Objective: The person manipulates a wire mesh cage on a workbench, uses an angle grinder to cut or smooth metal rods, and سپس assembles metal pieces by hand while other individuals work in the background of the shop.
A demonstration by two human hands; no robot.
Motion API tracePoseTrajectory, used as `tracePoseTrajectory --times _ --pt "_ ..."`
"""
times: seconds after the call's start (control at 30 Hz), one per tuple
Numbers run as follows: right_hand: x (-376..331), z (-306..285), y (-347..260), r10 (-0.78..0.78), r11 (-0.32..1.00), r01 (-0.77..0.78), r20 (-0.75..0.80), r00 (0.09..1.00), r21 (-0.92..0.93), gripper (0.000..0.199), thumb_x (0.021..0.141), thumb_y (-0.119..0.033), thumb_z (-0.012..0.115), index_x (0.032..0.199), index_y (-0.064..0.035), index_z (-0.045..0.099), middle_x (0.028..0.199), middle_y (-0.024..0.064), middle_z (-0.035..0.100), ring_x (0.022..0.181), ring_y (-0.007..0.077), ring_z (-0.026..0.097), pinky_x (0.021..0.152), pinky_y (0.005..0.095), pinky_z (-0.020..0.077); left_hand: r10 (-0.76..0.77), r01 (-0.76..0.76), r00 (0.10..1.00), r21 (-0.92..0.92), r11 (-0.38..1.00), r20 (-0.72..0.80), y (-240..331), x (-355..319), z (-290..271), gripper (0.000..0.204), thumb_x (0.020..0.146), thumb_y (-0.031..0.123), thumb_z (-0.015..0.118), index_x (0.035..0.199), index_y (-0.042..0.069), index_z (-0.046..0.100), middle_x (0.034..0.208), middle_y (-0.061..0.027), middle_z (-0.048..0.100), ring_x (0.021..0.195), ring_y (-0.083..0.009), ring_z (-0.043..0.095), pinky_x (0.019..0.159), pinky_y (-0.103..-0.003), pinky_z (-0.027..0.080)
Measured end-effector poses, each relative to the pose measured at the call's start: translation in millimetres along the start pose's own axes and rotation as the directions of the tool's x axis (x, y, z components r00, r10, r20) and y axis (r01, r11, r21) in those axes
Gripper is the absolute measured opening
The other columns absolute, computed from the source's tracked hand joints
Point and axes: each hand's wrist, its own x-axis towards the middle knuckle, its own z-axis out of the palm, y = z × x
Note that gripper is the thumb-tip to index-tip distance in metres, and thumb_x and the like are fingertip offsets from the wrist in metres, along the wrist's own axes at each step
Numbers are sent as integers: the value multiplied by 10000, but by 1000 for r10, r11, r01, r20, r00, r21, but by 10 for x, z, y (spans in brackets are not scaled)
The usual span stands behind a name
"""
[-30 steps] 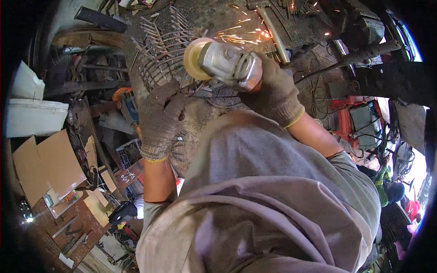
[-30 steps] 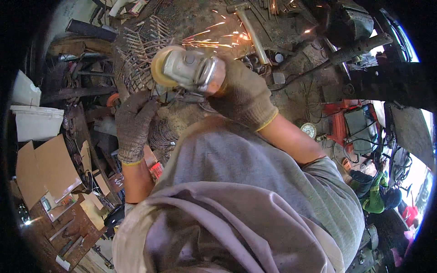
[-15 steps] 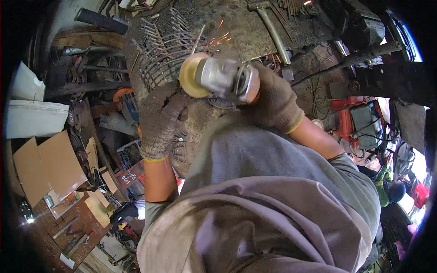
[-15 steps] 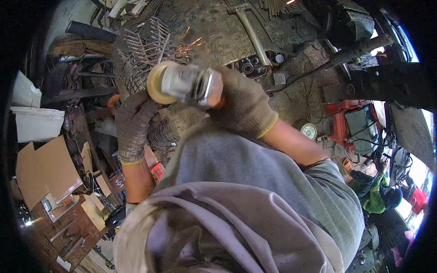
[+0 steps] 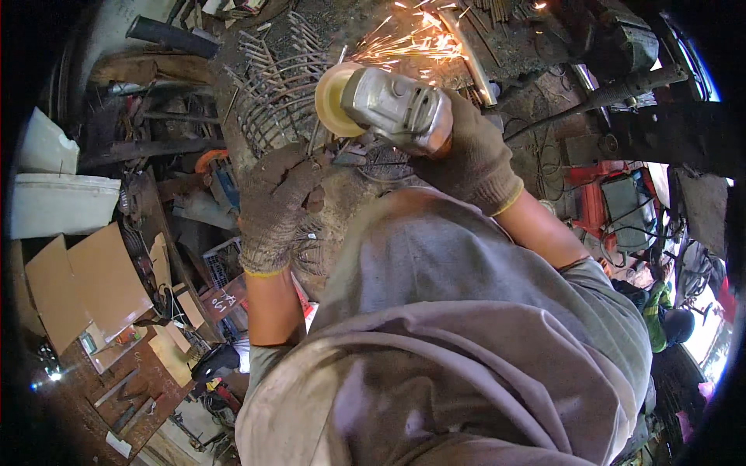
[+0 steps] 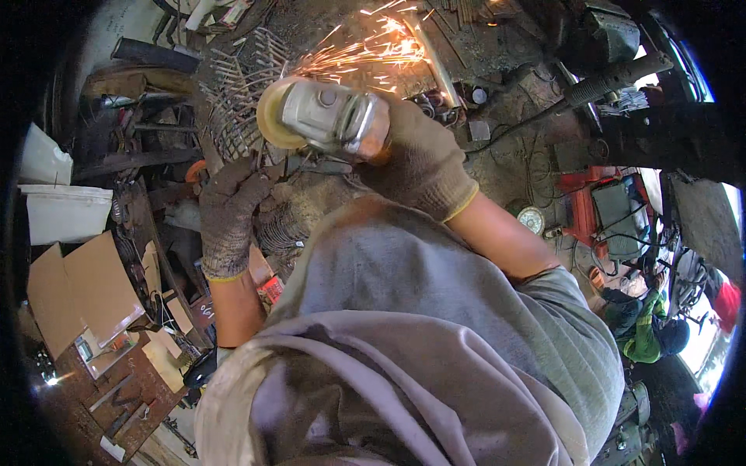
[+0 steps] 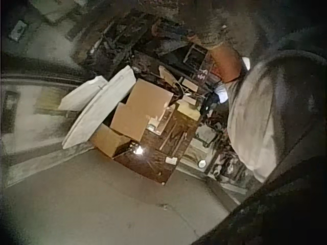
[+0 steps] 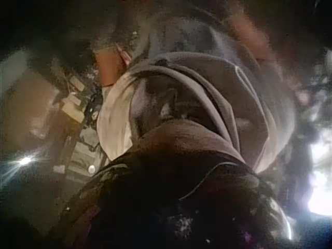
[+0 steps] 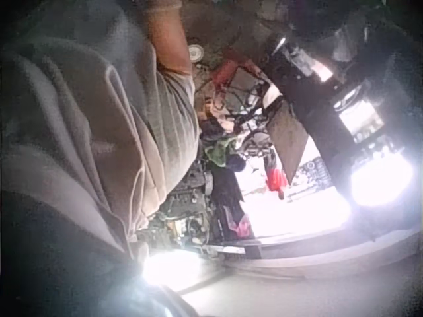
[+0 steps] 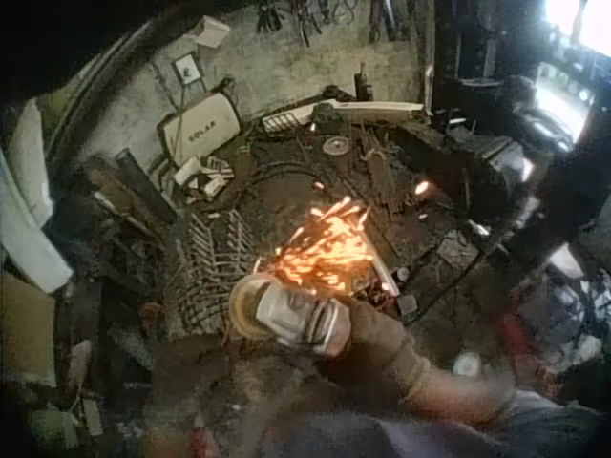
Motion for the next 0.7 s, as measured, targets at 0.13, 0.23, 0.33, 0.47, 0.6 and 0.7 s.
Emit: tracePoseTrajectory --times 0.13,0.23,0.33,0.47,0.6,0.7 --pt "-59 -89 -127 49 998 -52 94 994 26 651 727 -289 820 1276 -61 554 1086 191 646 1000 356 671 849 419 555 -11 11 1000 6 1000 -17 -13 -8 35 217 869 168 738 1011 8 702 741 2 604 615 -78 576 546 -233 461" --pt "19 -123 -45 71 997 -73 112 991 16 649 733 -291 814 1281 -62 551 1116 191 644 1008 360 669 855 424 555 -32 31 996 12 999 83 37 -4 -45 253 874 165 720 1063 -2 699 795 -20 651 630 -87 602 558 -234 476" --pt "2 -131 -68 147 989 -145 97 984 -31 647 735 -289 812 1286 -70 554 1157 183 640 1036 362 661 862 424 553 -32 31 999 -58 998 -25 -60 -27 14 216 878 160 707 1012 -9 693 795 -20 654 615 -82 588 541 -230 463" --pt "-94 -78 -71 98 992 -107 128 987 66 619 757 -298 796 1290 -87 564 1183 168 635 1071 350 653 887 409 549 -55 53 998 -55 997 -28 27 -43 63 183 887 150 696 987 -3 693 744 -19 638 586 -75 553 510 -239 428" --pt "44 -187 -97 197 980 -194 201 959 -33 708 698 -221 834 1322 -50 545 1200 159 652 1098 343 658 956 390 527 62 -58 998 131 990 -27 28 -44 33 205 873 120 717 1027 -14 708 797 -47 677 633 -90 595 553 -246 460" --pt "-101 -53 -11 25 1000 -26 42 999 15 714 702 -249 836 1321 -51 541 1190 165 652 1096 347 655 946 394 530 154 -137 988 317 939 -32 126 -55 106 219 860 111 733 1034 -20 715 820 -59 695 668 -95 621 598 -249 488"
